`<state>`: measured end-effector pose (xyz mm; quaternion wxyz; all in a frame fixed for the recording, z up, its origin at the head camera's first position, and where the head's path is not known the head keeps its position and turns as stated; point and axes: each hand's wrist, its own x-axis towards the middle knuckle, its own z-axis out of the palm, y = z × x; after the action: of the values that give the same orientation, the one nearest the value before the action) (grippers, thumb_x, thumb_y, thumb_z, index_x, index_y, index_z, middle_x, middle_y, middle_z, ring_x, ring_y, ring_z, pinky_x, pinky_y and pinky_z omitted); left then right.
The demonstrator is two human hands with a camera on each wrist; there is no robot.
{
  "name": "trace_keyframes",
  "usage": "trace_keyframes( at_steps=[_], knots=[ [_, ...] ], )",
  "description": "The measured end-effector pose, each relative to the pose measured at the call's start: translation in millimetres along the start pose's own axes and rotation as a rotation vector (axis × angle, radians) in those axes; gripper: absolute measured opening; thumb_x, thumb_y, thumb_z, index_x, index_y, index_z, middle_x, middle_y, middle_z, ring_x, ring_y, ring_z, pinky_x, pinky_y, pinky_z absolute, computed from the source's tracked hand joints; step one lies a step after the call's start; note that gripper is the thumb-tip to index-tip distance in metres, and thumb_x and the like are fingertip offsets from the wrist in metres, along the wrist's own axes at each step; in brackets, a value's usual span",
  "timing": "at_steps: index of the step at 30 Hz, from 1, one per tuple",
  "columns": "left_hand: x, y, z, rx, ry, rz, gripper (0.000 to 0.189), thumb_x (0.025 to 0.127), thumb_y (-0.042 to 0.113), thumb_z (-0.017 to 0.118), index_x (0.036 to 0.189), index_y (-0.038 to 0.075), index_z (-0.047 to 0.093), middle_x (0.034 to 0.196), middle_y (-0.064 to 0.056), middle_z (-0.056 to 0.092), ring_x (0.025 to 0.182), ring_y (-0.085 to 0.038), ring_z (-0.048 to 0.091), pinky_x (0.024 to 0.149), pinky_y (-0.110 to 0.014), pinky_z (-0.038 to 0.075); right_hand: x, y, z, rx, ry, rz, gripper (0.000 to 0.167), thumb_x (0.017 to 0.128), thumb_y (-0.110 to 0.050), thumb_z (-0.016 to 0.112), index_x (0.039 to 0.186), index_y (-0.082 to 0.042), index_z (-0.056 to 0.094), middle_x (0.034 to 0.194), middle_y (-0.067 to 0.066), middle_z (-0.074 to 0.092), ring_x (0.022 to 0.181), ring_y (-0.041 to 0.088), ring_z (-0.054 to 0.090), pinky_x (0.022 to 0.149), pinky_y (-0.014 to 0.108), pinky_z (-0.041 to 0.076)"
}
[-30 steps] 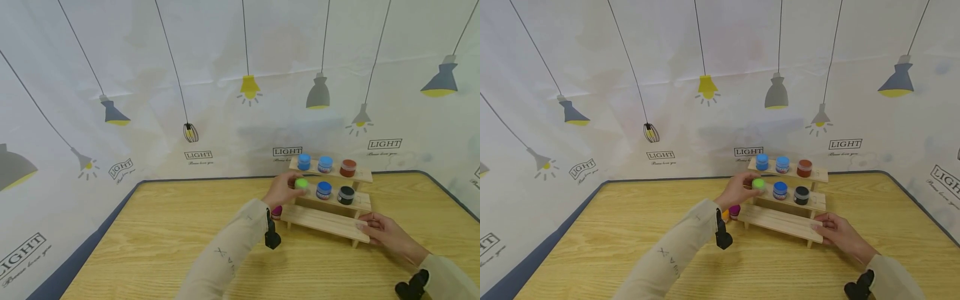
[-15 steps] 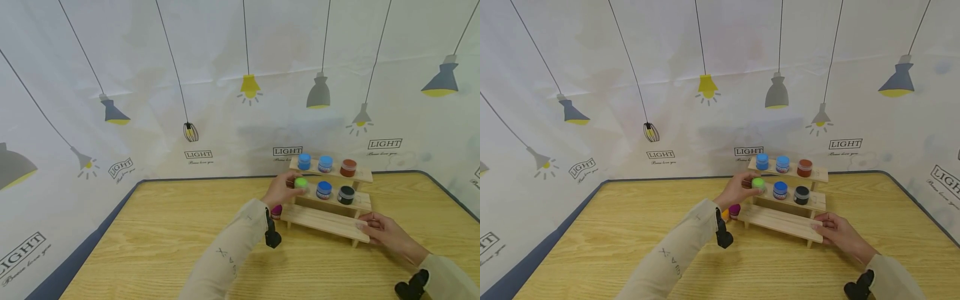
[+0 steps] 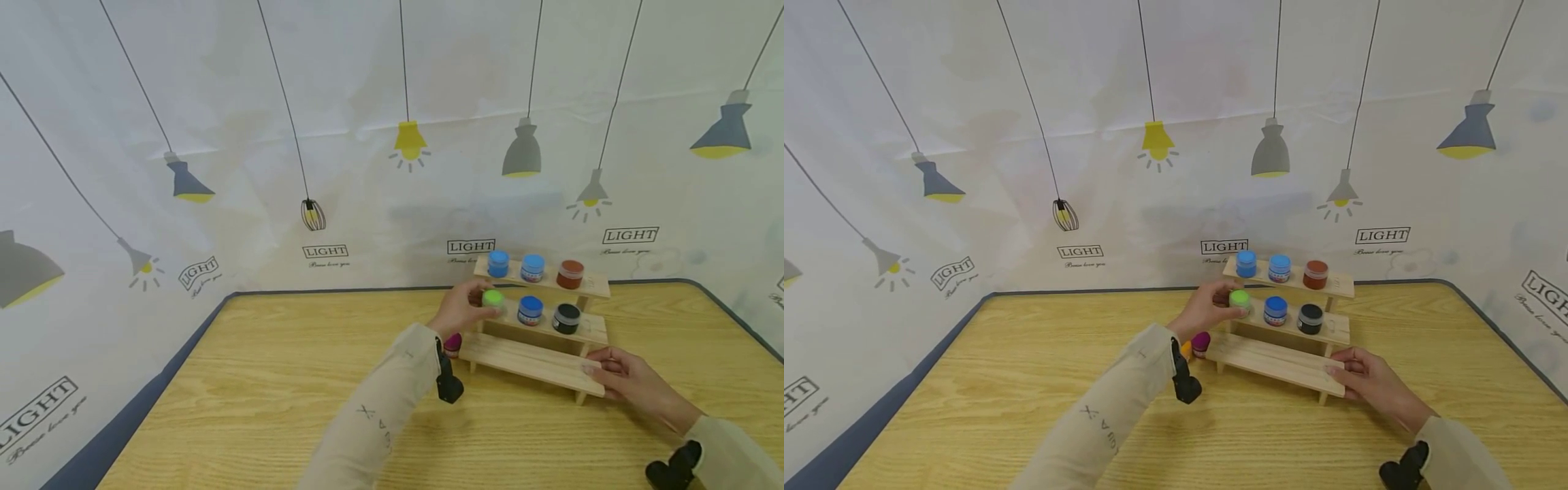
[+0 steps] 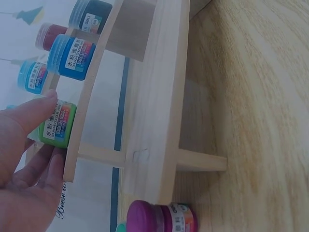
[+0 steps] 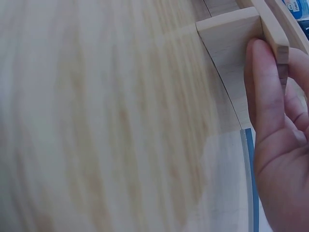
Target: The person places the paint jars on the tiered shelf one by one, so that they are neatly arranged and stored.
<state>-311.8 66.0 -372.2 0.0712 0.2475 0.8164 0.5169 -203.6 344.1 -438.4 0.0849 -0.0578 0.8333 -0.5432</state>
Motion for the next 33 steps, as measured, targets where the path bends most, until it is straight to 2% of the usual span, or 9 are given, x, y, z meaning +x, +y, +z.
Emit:
trace_keyframes(
  at_steps=[6, 13, 18, 26, 33],
  knots=[
    [-1.1, -0.3, 1.3, -0.016, 0.01, -0.003, 0.037, 0.077, 0.011, 0.069, 0.112, 0.01, 0.058, 0.095, 0.001, 0.059, 0.084, -0.008, 0.054, 0.07, -0.02, 0.045, -0.5, 0.1, 0.5, -0.001, -0.004, -0.007, 0.043, 0.095, -0.022, 0.043, 0.12, 0.013, 0.035, 0.088, 0.005, 0.054, 0.059, 0.011, 0.043, 0.052, 0.031, 0.041],
    [-2.9, -0.3, 0.9, -0.01, 0.012, -0.034, 0.056, 0.076, 0.016, 0.071, 0.127, 0.013, 0.047, 0.105, -0.002, 0.055, 0.095, -0.013, 0.052, 0.076, -0.024, 0.045, -0.8, 1.4, 2.1, 0.015, -0.007, -0.018, 0.043, 0.094, -0.022, 0.044, 0.118, 0.013, 0.035, 0.081, 0.004, 0.052, 0.055, 0.009, 0.04, 0.051, 0.031, 0.041],
    [-4.9, -3.0, -1.9, -0.048, 0.003, -0.033, 0.06, 0.075, 0.019, 0.072, 0.128, 0.016, 0.045, 0.109, -0.002, 0.054, 0.098, -0.014, 0.052, 0.08, -0.025, 0.044, -1.0, 1.0, 2.6, 0.016, -0.008, -0.017, 0.043, 0.094, -0.023, 0.044, 0.117, 0.013, 0.036, 0.084, 0.004, 0.054, 0.057, 0.009, 0.042, 0.052, 0.031, 0.042],
    [-14.2, -11.8, -21.7, -0.104, 0.023, -0.03, 0.057, 0.076, 0.023, 0.071, 0.127, 0.02, 0.047, 0.12, -0.007, 0.05, 0.109, -0.021, 0.047, 0.087, -0.031, 0.042, 0.3, 0.9, 2.5, 0.011, -0.01, -0.004, 0.045, 0.094, -0.024, 0.044, 0.119, 0.012, 0.036, 0.087, 0.006, 0.054, 0.06, 0.009, 0.044, 0.053, 0.03, 0.043],
    [-25.7, -20.7, -39.5, -0.075, 0.016, -0.027, 0.048, 0.079, 0.019, 0.068, 0.124, 0.017, 0.05, 0.116, -0.004, 0.053, 0.107, -0.022, 0.049, 0.086, -0.033, 0.043, -0.3, 0.6, 0.8, -0.004, 0.01, -0.002, 0.044, 0.094, -0.023, 0.044, 0.12, 0.012, 0.036, 0.095, 0.008, 0.057, 0.07, 0.009, 0.05, 0.056, 0.029, 0.046]
  ],
)
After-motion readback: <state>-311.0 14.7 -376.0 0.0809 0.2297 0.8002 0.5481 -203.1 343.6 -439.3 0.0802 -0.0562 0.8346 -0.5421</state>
